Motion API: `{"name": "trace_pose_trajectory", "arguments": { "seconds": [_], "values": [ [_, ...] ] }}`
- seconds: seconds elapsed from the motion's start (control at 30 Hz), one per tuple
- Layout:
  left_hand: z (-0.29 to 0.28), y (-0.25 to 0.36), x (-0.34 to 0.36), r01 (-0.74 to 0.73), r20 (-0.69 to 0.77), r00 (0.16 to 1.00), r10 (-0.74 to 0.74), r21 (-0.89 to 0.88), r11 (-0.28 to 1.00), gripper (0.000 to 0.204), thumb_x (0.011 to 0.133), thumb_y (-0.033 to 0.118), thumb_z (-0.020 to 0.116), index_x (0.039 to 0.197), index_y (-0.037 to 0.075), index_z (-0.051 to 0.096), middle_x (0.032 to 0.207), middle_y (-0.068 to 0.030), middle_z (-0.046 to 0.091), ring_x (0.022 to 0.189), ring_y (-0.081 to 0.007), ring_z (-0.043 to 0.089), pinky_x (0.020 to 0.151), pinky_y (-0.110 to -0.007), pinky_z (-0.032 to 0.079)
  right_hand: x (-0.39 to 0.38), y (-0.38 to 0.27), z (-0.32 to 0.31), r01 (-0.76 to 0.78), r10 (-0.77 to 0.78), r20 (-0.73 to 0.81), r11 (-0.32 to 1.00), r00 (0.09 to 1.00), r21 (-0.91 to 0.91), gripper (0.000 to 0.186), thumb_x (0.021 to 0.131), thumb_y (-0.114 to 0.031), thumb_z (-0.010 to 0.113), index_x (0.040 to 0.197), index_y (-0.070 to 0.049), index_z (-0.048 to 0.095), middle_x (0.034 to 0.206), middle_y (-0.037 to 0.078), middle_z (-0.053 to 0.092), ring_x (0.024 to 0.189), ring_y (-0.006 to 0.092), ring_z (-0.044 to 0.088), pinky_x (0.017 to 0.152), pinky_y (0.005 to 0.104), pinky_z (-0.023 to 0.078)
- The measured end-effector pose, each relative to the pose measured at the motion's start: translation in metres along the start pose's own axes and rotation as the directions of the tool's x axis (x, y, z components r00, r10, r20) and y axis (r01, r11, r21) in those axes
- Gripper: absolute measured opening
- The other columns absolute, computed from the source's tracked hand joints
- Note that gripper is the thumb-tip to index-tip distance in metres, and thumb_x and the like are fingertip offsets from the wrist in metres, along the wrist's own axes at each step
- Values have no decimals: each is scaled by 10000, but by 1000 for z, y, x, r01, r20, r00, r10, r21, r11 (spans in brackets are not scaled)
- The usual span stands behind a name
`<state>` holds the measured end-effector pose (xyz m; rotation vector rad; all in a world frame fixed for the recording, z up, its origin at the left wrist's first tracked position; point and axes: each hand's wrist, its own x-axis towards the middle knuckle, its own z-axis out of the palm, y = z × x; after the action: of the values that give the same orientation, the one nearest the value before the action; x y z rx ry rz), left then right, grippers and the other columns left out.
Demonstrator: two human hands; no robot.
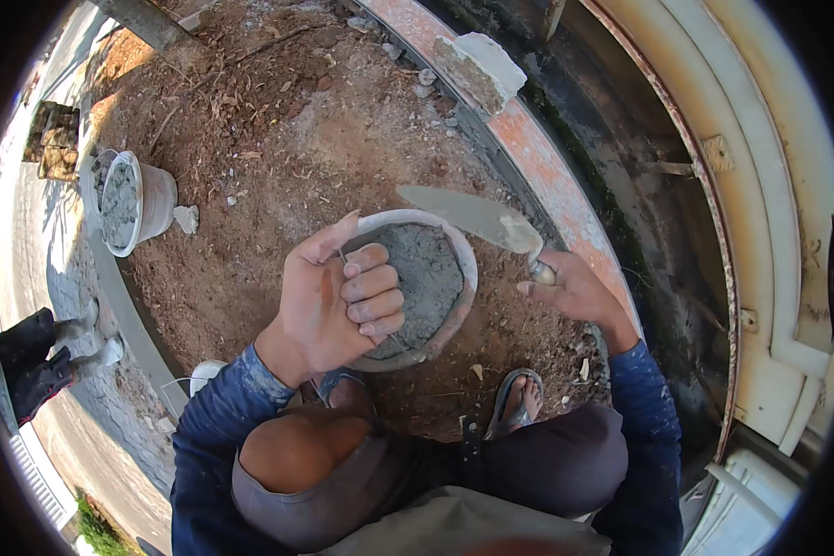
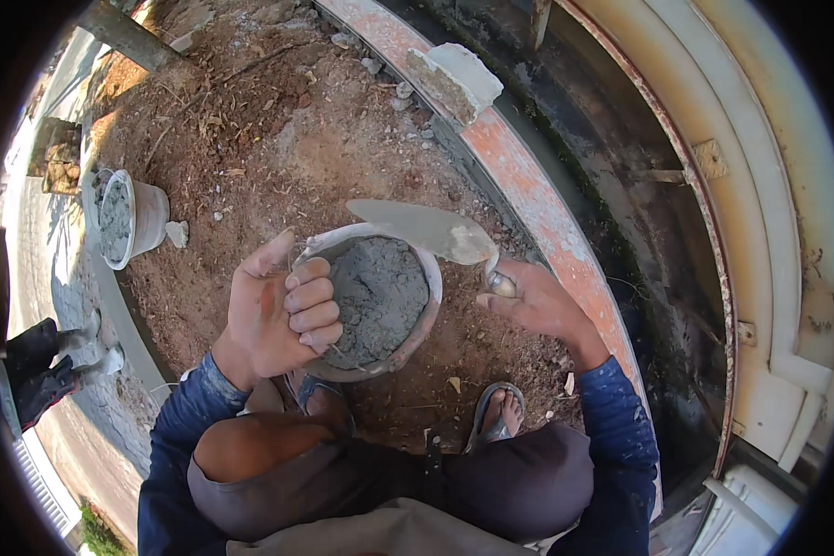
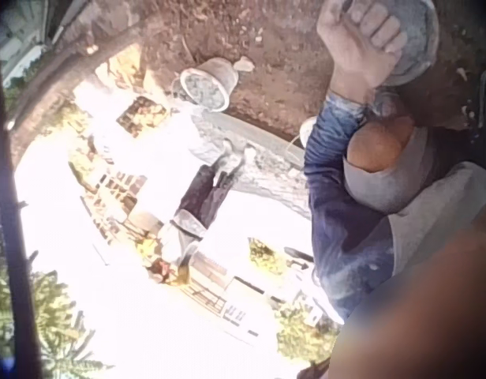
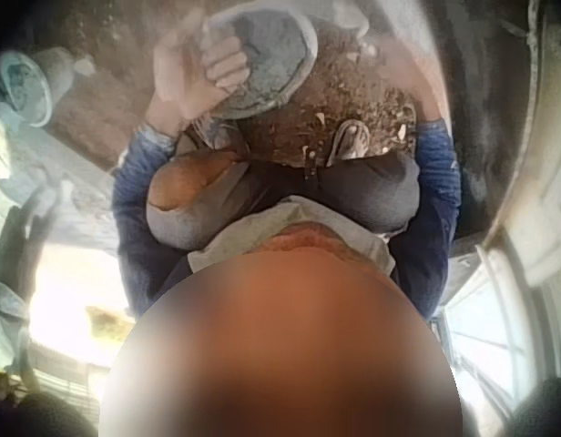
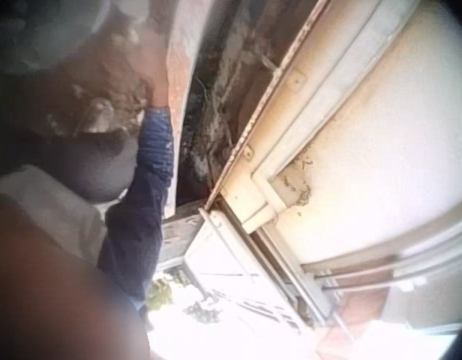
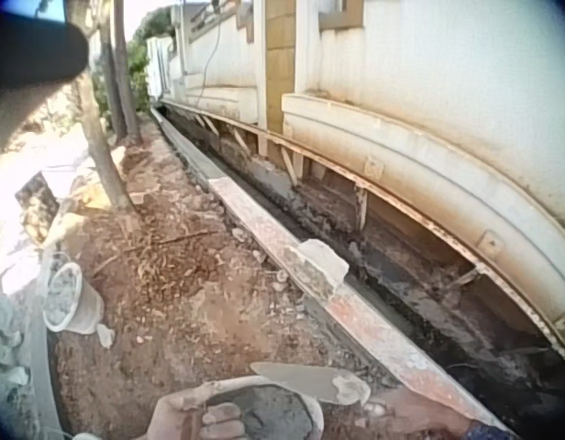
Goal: Apply mortar to the side of a curb or planter edge using a trowel.
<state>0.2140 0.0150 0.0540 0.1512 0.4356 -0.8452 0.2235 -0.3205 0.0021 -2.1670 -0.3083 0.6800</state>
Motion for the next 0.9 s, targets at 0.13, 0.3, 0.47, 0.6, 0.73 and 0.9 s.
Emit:
{"name": "trace_pose_trajectory", "arguments": {
  "seconds": [0.13, 0.3, 0.47, 0.6, 0.73, 0.9],
  "values": [
    [14, 27, -14, 5, -300, 954, -25, -66, 998, 368, 930, 312, 468, 612, 177, 341, 532, 52, 244, 456, -125, 253, 473, -296, 249, 34, -95, -6, 134, 25, 395, 919, 918, -370, 274, 821, -202, 681, 1013, -34, 581, 774, 198, 576, 775, 347, 628, 681, 449, 447],
    [14, 74, -60, -68, -249, 968, 41, -101, 993, 349, 925, 259, 479, 616, 188, 333, 529, 55, 236, 446, -125, 263, 460, -311, 270, 107, -123, 86, 240, 72, 483, 798, 873, -553, 223, 865, -202, 598, 952, 3, 588, 824, 186, 643, 839, 393, 628, 743, 463, 499],
    [4, 126, -107, -254, -221, 950, 220, -138, 957, 347, 936, 241, 477, 623, 177, 340, 533, 58, 230, 446, -119, 267, 460, -299, 268, 201, -235, 119, 380, 61, 521, 612, 851, -694, 276, 895, -285, 611, 887, -9, 617, 829, 196, 655, 855, 381, 647, 748, 471, 515],
    [-20, 164, -136, -485, -329, 828, 454, -14, 874, 338, 944, 227, 477, 635, 177, 348, 540, 62, 225, 448, -98, 243, 475, -285, 247, 258, -253, 81, 243, -274, 72, 664, 959, -708, 289, 905, -301, 611, 873, -14, 598, 838, 209, 650, 874, 402, 635, 754, 494, 494],
    [-37, 176, -153, -684, -378, 679, 629, -14, 730, 353, 960, 190, 460, 633, 177, 328, 537, 61, 221, 438, -92, 212, 476, -280, 231, 290, -164, 28, 96, -164, 3, 562, 986, -821, 226, 885, -255, 611, 882, -32, 572, 826, 218, 638, 862, 417, 622, 742, 515, 471],
    [-66, 159, -170, -761, -391, 616, 684, -71, 645, 354, 1015, 253, 441, 682, 161, 366, 549, 61, 211, 432, -86, 179, 454, -268, 217, 303, -49, -4, 37, -27, 28, 422, 999, -906, 153, 865, -183, 561, 917, -43, 590, 892, 217, 654, 868, 406, 638, 756, 525, 500]
  ]
}}
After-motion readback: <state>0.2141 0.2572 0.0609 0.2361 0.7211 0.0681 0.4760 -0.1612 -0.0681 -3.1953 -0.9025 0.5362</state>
